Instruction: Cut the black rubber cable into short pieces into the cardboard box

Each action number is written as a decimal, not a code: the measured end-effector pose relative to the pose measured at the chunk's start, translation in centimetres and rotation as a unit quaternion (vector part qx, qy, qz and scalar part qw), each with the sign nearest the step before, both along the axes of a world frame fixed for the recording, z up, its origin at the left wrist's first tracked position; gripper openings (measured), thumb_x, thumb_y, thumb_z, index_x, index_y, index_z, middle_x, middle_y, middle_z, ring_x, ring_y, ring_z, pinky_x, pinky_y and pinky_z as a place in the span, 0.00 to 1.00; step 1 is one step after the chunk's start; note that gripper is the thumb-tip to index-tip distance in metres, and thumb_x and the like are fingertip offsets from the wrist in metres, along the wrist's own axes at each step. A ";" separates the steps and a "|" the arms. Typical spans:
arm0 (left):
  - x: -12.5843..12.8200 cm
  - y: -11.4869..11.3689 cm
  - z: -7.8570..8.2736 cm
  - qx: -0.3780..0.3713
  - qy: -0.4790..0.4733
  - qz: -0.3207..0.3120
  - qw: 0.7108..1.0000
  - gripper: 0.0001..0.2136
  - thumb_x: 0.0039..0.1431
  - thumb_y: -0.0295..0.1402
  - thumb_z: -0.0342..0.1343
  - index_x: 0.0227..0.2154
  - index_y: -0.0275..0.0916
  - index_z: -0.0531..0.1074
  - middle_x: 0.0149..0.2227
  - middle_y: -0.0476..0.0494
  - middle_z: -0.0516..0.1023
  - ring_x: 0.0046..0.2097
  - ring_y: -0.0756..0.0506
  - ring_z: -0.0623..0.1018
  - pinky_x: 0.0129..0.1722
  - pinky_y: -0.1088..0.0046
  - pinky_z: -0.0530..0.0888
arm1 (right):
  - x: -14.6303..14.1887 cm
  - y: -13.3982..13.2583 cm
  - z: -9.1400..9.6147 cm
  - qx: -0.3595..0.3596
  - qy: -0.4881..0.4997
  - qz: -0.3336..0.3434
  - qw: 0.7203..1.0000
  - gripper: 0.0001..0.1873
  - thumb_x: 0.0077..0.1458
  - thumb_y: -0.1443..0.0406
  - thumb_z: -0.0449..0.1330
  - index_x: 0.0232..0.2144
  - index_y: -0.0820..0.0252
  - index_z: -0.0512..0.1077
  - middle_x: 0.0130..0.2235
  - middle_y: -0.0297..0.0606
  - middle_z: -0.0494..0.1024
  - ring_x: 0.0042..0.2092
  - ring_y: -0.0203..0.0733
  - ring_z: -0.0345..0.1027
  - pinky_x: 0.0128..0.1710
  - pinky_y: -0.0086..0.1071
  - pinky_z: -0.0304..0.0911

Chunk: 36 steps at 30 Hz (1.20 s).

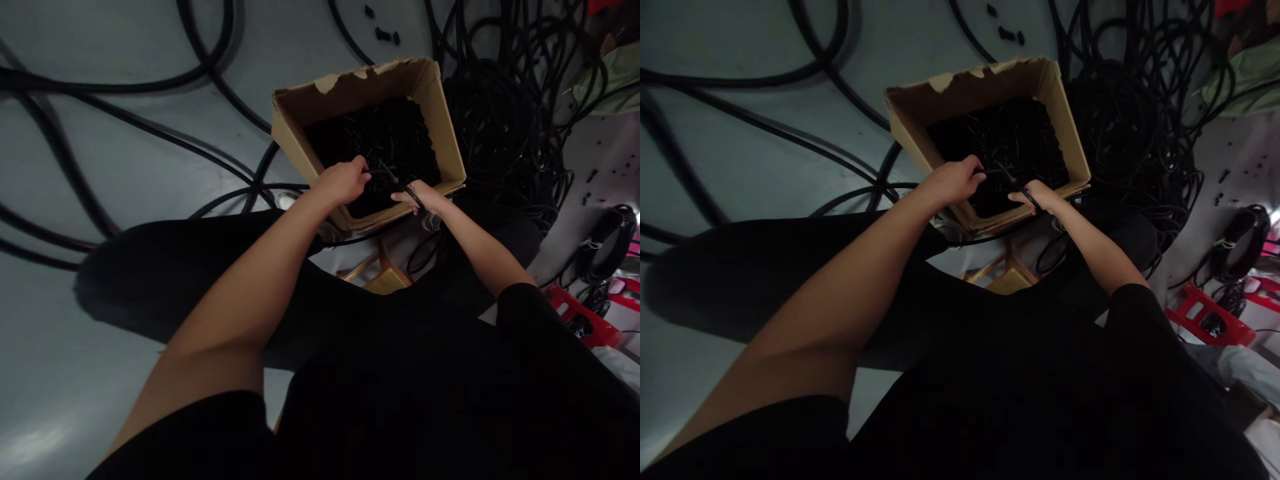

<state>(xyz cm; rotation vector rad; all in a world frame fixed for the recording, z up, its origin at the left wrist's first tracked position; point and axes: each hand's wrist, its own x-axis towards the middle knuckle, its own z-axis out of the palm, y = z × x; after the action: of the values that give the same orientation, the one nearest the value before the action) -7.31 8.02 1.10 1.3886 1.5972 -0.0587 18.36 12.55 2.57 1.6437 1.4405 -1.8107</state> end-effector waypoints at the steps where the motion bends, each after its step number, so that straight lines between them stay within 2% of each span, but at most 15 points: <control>1: -0.1 0.0 -0.1 0.006 -0.004 -0.004 1.000 0.23 0.85 0.42 0.59 0.75 0.42 0.82 0.60 0.29 0.94 0.67 0.25 0.90 0.68 0.53 0.83 | 0.0 0.1 0.3 -0.004 0.001 0.007 1.000 0.34 0.76 0.59 0.83 0.28 0.51 0.64 0.20 0.24 0.66 0.23 0.35 0.61 0.24 0.27 0.64; 5: 0.0 0.2 -0.5 0.022 -0.030 -0.025 0.999 0.21 0.84 0.39 0.57 0.70 0.46 0.85 0.59 0.34 0.94 0.66 0.27 0.90 0.67 0.55 0.83 | 0.4 0.8 0.9 -0.035 0.014 0.050 0.998 0.26 0.75 0.64 0.78 0.26 0.56 0.73 0.25 0.34 0.79 0.29 0.38 0.73 0.32 0.28 0.68; 8: 0.2 0.1 -0.4 0.017 -0.046 -0.046 0.998 0.19 0.85 0.39 0.56 0.68 0.47 0.87 0.61 0.34 0.94 0.67 0.28 0.89 0.68 0.56 0.82 | 1.0 1.3 0.7 -0.036 0.025 0.081 0.996 0.25 0.72 0.66 0.78 0.24 0.57 0.75 0.27 0.33 0.79 0.33 0.38 0.73 0.37 0.28 0.68; 10: 0.3 0.1 -0.3 0.018 -0.056 -0.061 0.996 0.19 0.85 0.39 0.56 0.67 0.47 0.87 0.62 0.35 0.93 0.68 0.29 0.89 0.69 0.57 0.81 | 1.4 1.4 0.3 -0.023 0.020 0.106 0.994 0.27 0.71 0.62 0.80 0.24 0.56 0.73 0.26 0.32 0.77 0.33 0.38 0.72 0.37 0.29 0.67; 13: 0.4 0.1 -0.3 0.022 -0.062 -0.072 0.995 0.20 0.85 0.39 0.55 0.68 0.47 0.87 0.62 0.35 0.92 0.68 0.29 0.88 0.69 0.57 0.81 | 1.8 1.4 -0.4 -0.001 0.001 0.127 0.992 0.31 0.70 0.50 0.85 0.28 0.55 0.72 0.25 0.34 0.77 0.32 0.41 0.74 0.35 0.31 0.66; 17: 0.3 0.2 -0.6 0.014 -0.037 -0.059 0.997 0.20 0.87 0.38 0.53 0.69 0.46 0.86 0.63 0.34 0.92 0.67 0.29 0.88 0.69 0.57 0.81 | 2.0 1.3 -1.1 0.044 0.010 0.042 0.998 0.34 0.65 0.42 0.89 0.43 0.53 0.74 0.27 0.28 0.76 0.30 0.42 0.75 0.30 0.31 0.67; 19: 0.2 0.3 -0.7 0.013 -0.029 -0.050 0.998 0.21 0.87 0.38 0.53 0.70 0.45 0.85 0.63 0.33 0.92 0.67 0.28 0.89 0.69 0.57 0.81 | 1.9 1.2 -0.9 0.067 0.030 0.002 0.997 0.37 0.64 0.42 0.90 0.52 0.54 0.74 0.30 0.24 0.75 0.29 0.39 0.73 0.30 0.30 0.66; 21: 0.1 0.3 -0.8 0.015 -0.027 -0.046 0.998 0.21 0.88 0.37 0.53 0.71 0.45 0.85 0.63 0.32 0.92 0.67 0.28 0.89 0.68 0.57 0.81 | 1.8 1.1 -0.3 0.073 0.047 0.009 0.996 0.34 0.68 0.45 0.88 0.56 0.54 0.75 0.32 0.23 0.74 0.30 0.37 0.70 0.31 0.30 0.67; 24: 0.0 0.2 -0.8 0.018 -0.028 -0.052 0.998 0.21 0.87 0.37 0.52 0.71 0.45 0.84 0.63 0.32 0.92 0.67 0.28 0.88 0.69 0.56 0.80 | 1.5 1.0 0.8 0.067 0.043 0.057 0.995 0.23 0.76 0.51 0.82 0.53 0.55 0.77 0.33 0.24 0.73 0.30 0.38 0.69 0.33 0.32 0.67; 26: -0.1 0.2 -0.8 0.014 -0.031 -0.057 0.998 0.21 0.87 0.38 0.52 0.71 0.46 0.84 0.62 0.33 0.92 0.66 0.29 0.88 0.68 0.57 0.80 | 1.3 0.9 1.4 0.064 0.038 0.082 0.994 0.20 0.77 0.53 0.81 0.51 0.55 0.78 0.34 0.27 0.75 0.31 0.38 0.70 0.35 0.33 0.67; 29: -0.2 0.1 -1.1 -0.001 -0.041 -0.073 0.996 0.20 0.87 0.39 0.53 0.70 0.47 0.85 0.60 0.35 0.91 0.65 0.29 0.89 0.66 0.58 0.80 | 1.2 1.0 1.8 0.073 0.031 0.110 0.991 0.22 0.75 0.50 0.83 0.48 0.56 0.78 0.36 0.30 0.77 0.34 0.41 0.73 0.40 0.35 0.68; 33: -0.1 0.0 -1.6 -0.007 -0.057 -0.104 0.993 0.18 0.85 0.41 0.55 0.66 0.48 0.86 0.56 0.35 0.91 0.62 0.28 0.89 0.64 0.58 0.81 | 1.3 1.1 1.5 0.114 0.037 0.154 0.981 0.26 0.74 0.46 0.82 0.44 0.55 0.76 0.39 0.35 0.80 0.44 0.47 0.74 0.51 0.38 0.68; 36: -0.1 0.0 -1.9 -0.004 -0.054 -0.109 0.993 0.17 0.85 0.42 0.57 0.65 0.48 0.86 0.55 0.35 0.91 0.62 0.28 0.89 0.63 0.58 0.80 | 1.3 1.2 1.2 0.118 0.039 0.167 0.978 0.26 0.75 0.45 0.80 0.42 0.54 0.74 0.40 0.35 0.79 0.46 0.49 0.73 0.53 0.39 0.66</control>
<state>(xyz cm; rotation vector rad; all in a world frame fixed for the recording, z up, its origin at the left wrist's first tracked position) -7.37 7.99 -0.77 1.5301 1.3519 -0.1176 19.62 13.78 3.82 1.3377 1.8984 -1.5793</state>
